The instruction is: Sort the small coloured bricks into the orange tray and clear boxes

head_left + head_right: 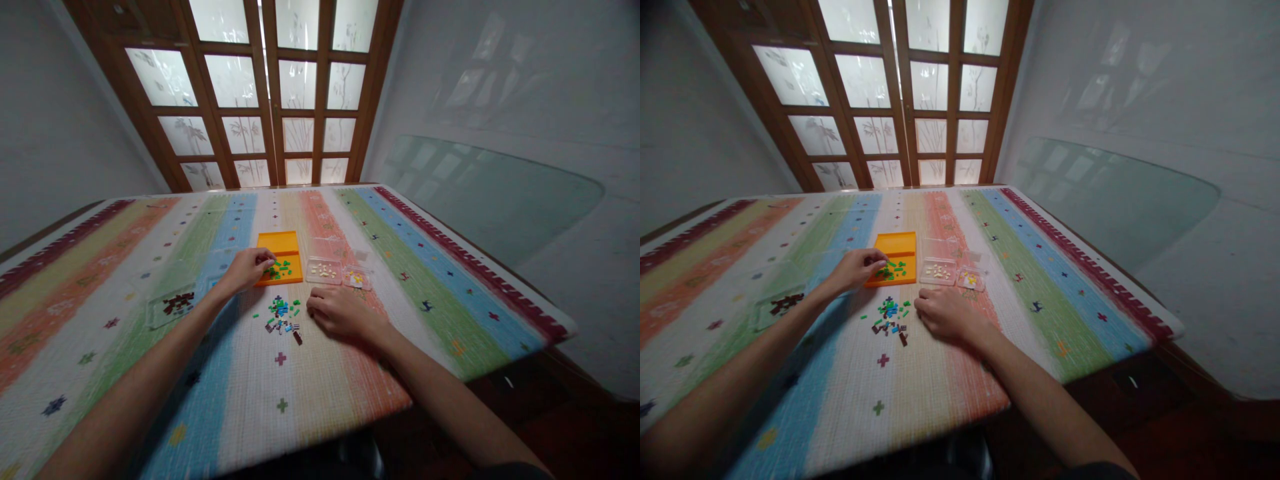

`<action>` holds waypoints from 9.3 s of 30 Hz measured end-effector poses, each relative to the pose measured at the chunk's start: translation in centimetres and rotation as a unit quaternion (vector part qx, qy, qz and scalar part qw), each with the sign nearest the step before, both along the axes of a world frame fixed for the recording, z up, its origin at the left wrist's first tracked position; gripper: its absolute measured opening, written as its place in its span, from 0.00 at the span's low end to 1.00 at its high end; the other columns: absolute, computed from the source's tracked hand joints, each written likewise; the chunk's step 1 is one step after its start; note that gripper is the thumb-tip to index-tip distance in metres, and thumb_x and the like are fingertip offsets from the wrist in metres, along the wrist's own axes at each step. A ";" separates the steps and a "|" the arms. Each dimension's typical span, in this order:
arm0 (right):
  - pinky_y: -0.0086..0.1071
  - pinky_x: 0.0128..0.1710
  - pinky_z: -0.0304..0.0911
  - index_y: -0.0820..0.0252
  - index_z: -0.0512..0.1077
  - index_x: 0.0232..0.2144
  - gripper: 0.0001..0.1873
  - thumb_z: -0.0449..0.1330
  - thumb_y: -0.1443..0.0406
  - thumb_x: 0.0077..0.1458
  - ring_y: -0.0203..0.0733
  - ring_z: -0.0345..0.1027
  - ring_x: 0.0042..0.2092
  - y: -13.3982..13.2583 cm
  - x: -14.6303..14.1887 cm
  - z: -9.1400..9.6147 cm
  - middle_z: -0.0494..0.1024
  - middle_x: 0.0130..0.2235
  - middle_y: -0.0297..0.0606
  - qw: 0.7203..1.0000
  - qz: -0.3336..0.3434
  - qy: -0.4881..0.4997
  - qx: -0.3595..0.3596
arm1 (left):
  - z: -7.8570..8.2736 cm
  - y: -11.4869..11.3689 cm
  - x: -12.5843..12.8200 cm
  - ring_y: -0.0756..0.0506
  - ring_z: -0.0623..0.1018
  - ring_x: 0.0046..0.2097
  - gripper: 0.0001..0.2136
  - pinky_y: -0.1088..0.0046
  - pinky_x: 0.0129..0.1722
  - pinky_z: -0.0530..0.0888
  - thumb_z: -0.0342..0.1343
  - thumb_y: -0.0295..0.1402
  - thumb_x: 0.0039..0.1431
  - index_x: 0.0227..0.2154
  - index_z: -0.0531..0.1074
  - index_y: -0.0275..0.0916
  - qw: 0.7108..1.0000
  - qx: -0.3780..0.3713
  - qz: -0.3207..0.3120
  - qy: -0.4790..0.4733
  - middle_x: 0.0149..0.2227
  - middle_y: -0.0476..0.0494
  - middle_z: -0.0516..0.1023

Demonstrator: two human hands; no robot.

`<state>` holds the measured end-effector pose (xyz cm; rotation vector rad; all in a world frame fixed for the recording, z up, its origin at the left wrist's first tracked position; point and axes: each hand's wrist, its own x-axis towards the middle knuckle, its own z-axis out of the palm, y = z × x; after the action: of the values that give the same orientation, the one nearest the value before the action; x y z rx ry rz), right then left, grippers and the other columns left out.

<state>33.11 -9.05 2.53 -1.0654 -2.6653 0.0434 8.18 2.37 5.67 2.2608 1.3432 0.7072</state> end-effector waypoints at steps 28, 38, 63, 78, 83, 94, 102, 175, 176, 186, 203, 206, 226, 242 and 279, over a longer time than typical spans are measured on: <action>0.36 0.31 0.45 0.62 0.73 0.33 0.09 0.54 0.72 0.61 0.38 0.58 0.32 -0.2 -0.1 0.5 0.75 0.36 0.41 1.000 -0.008 -0.026 0.002 | -0.3 0.0 -0.2 0.44 0.80 0.33 0.07 0.72 0.35 0.72 0.56 0.32 0.58 0.33 0.78 0.38 1.000 -0.008 0.009 -0.003 0.32 0.43 0.83; 0.35 0.31 0.45 0.61 0.73 0.33 0.08 0.54 0.71 0.61 0.38 0.60 0.32 0.0 0.0 0.0 0.76 0.36 0.40 1.000 -0.003 -0.023 0.007 | -0.6 0.2 -0.3 0.44 0.80 0.34 0.09 0.70 0.37 0.73 0.55 0.35 0.59 0.34 0.78 0.38 1.000 -0.007 0.015 0.024 0.33 0.43 0.84; 0.36 0.31 0.46 0.61 0.73 0.32 0.08 0.55 0.72 0.61 0.37 0.59 0.32 -0.1 -0.1 0.1 0.75 0.35 0.40 1.000 -0.008 -0.013 0.006 | -0.9 -0.2 -0.7 0.44 0.77 0.35 0.08 0.69 0.39 0.71 0.52 0.30 0.63 0.33 0.75 0.38 0.993 0.071 -0.027 0.086 0.33 0.42 0.80; 0.35 0.32 0.48 0.61 0.73 0.32 0.08 0.55 0.72 0.61 0.38 0.59 0.33 0.0 0.1 -0.1 0.74 0.36 0.40 1.000 0.000 -0.003 -0.004 | -1.0 -0.5 -1.1 0.44 0.75 0.34 0.02 0.67 0.39 0.71 0.54 0.30 0.61 0.32 0.70 0.39 0.993 0.062 -0.019 0.094 0.33 0.44 0.77; 0.35 0.32 0.48 0.61 0.73 0.33 0.08 0.55 0.72 0.61 0.38 0.60 0.34 0.0 0.1 -0.1 0.75 0.36 0.41 1.000 -0.003 -0.010 -0.003 | -1.2 -0.5 -1.3 0.45 0.75 0.34 0.02 0.67 0.39 0.71 0.53 0.30 0.60 0.32 0.70 0.40 0.993 0.072 -0.024 0.090 0.32 0.45 0.76; 0.35 0.33 0.48 0.62 0.73 0.33 0.07 0.55 0.73 0.60 0.38 0.60 0.34 -0.3 0.0 0.3 0.75 0.37 0.41 1.000 -0.006 -0.011 -0.006 | -1.1 -0.9 -1.7 0.42 0.78 0.42 0.07 0.63 0.47 0.73 0.50 0.26 0.61 0.36 0.74 0.38 0.992 0.087 -0.045 0.085 0.39 0.40 0.80; 0.34 0.34 0.49 0.62 0.73 0.33 0.08 0.55 0.73 0.61 0.38 0.60 0.35 -0.4 -0.1 0.5 0.75 0.37 0.40 1.000 -0.004 -0.008 -0.011 | 0.4 -5.4 -4.1 0.44 0.78 0.40 0.10 0.65 0.44 0.74 0.49 0.34 0.68 0.39 0.75 0.39 0.987 0.082 -0.129 0.053 0.39 0.42 0.79; 0.35 0.32 0.46 0.62 0.73 0.33 0.07 0.55 0.72 0.61 0.37 0.59 0.33 -0.3 0.0 0.1 0.74 0.36 0.40 1.000 -0.005 -0.006 0.011 | -3.0 -12.5 -1.4 0.42 0.72 0.42 0.08 0.62 0.42 0.75 0.50 0.26 0.68 0.34 0.73 0.36 0.962 0.202 -0.170 0.066 0.37 0.40 0.75; 0.35 0.32 0.46 0.62 0.73 0.33 0.07 0.55 0.72 0.61 0.37 0.59 0.33 -0.3 0.0 0.0 0.74 0.36 0.40 1.000 -0.005 -0.007 0.012 | -2.9 -12.3 -1.5 0.42 0.72 0.42 0.08 0.62 0.42 0.75 0.50 0.26 0.68 0.34 0.73 0.36 0.962 0.204 -0.169 0.059 0.38 0.40 0.75; 0.35 0.32 0.46 0.61 0.73 0.33 0.08 0.55 0.71 0.61 0.38 0.59 0.33 -0.1 0.0 -0.1 0.75 0.36 0.40 1.000 -0.004 -0.008 0.014 | -2.9 -9.2 -0.7 0.42 0.73 0.42 0.09 0.64 0.42 0.74 0.49 0.28 0.69 0.35 0.73 0.37 0.954 0.199 -0.210 0.079 0.39 0.39 0.75; 0.35 0.32 0.45 0.61 0.73 0.34 0.07 0.55 0.71 0.61 0.38 0.59 0.33 -0.2 0.0 -0.2 0.75 0.36 0.39 1.000 -0.006 -0.006 0.013 | -2.1 -7.9 -0.5 0.43 0.74 0.42 0.08 0.65 0.45 0.73 0.51 0.26 0.65 0.41 0.75 0.39 0.956 0.091 -0.263 0.092 0.39 0.41 0.76; 0.35 0.32 0.45 0.61 0.73 0.34 0.07 0.55 0.71 0.61 0.38 0.59 0.33 -0.2 0.0 -0.1 0.75 0.36 0.40 1.000 -0.008 -0.011 0.012 | -2.1 -7.9 -0.2 0.43 0.75 0.42 0.08 0.65 0.43 0.74 0.51 0.26 0.64 0.41 0.75 0.38 0.959 0.096 -0.249 0.092 0.39 0.41 0.76; 0.35 0.32 0.48 0.61 0.74 0.35 0.07 0.55 0.71 0.62 0.39 0.60 0.35 -0.1 0.1 -0.2 0.75 0.37 0.40 1.000 -0.007 -0.005 0.004 | -1.9 -8.3 1.2 0.44 0.75 0.38 0.08 0.67 0.40 0.73 0.55 0.25 0.65 0.31 0.78 0.36 0.947 0.134 -0.232 0.178 0.37 0.40 0.76; 0.35 0.32 0.48 0.61 0.74 0.34 0.08 0.55 0.71 0.61 0.39 0.60 0.34 -0.3 0.0 0.1 0.75 0.37 0.40 1.000 -0.010 -0.014 0.001 | -2.0 -6.3 -0.3 0.43 0.75 0.41 0.09 0.67 0.41 0.74 0.51 0.25 0.66 0.43 0.76 0.38 0.947 0.170 -0.251 0.108 0.39 0.40 0.77; 0.35 0.33 0.49 0.61 0.73 0.35 0.08 0.54 0.71 0.62 0.39 0.61 0.35 -0.2 0.1 0.0 0.74 0.38 0.41 1.000 -0.009 -0.016 -0.001 | 0.1 -6.7 -3.6 0.43 0.75 0.40 0.07 0.67 0.41 0.72 0.48 0.27 0.67 0.38 0.71 0.39 0.970 0.128 -0.174 0.113 0.39 0.41 0.75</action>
<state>33.16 -9.28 2.53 -1.0995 -2.6842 0.0263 4.56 -4.35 5.82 2.7608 0.9459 0.5354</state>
